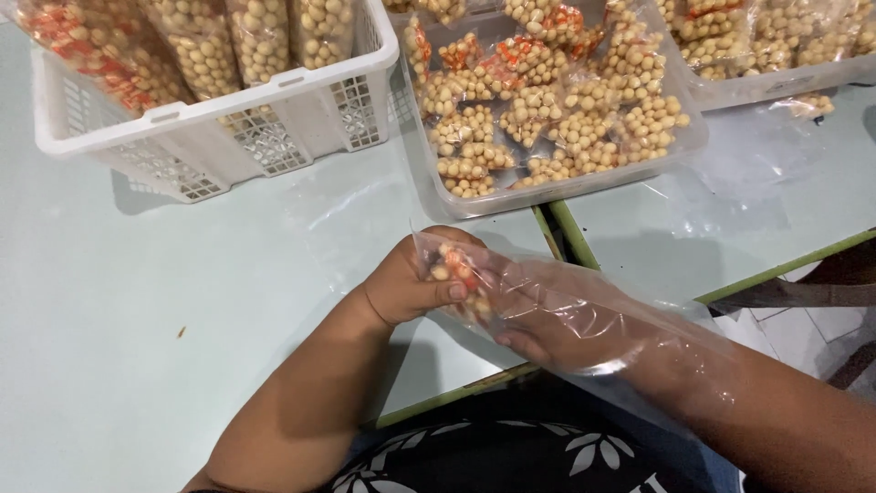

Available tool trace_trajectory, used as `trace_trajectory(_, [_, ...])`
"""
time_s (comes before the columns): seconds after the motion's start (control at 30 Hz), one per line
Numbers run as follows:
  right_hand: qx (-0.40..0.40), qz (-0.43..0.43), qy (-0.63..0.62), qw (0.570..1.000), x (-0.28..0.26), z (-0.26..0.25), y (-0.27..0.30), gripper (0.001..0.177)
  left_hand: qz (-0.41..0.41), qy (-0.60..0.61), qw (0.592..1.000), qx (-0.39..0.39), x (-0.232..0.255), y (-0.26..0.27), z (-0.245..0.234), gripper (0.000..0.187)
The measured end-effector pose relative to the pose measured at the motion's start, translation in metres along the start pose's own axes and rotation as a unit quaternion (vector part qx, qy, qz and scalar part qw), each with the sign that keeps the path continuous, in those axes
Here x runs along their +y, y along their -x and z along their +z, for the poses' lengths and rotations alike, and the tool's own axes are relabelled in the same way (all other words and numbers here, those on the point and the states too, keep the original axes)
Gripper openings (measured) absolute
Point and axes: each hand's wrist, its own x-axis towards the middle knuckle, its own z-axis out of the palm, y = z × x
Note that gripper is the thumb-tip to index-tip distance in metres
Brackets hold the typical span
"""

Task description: Packing small individual snack bags into a larger plastic bag for bulk distribution.

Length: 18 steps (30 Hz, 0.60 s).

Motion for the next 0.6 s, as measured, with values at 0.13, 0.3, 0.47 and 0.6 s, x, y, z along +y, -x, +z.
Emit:
trace_trajectory(0.13, [-0.074, 0.064, -0.089, 0.991, 0.011, 0.011, 0.021, 0.047, 0.002, 0.006, 1.000, -0.002, 0.013, 0.003, -0.002, 0.049])
trace_trajectory(0.3, [-0.089, 0.015, -0.138, 0.986, 0.016, 0.008, 0.036, 0.077, 0.019, 0.002, 0.999, 0.031, 0.038, -0.012, -0.012, 0.045])
trace_trajectory(0.47, [-0.197, 0.189, -0.238, 0.932, 0.043, -0.070, 0.063, 0.045, 0.016, -0.031, 0.999, 0.011, 0.077, -0.017, -0.045, 0.049])
trace_trajectory(0.6, [0.270, 0.330, -0.313, 0.849, 0.081, -0.074, 0.072, 0.026, 0.083, 0.067, 0.989, 0.101, 0.068, -0.011, -0.084, 0.050])
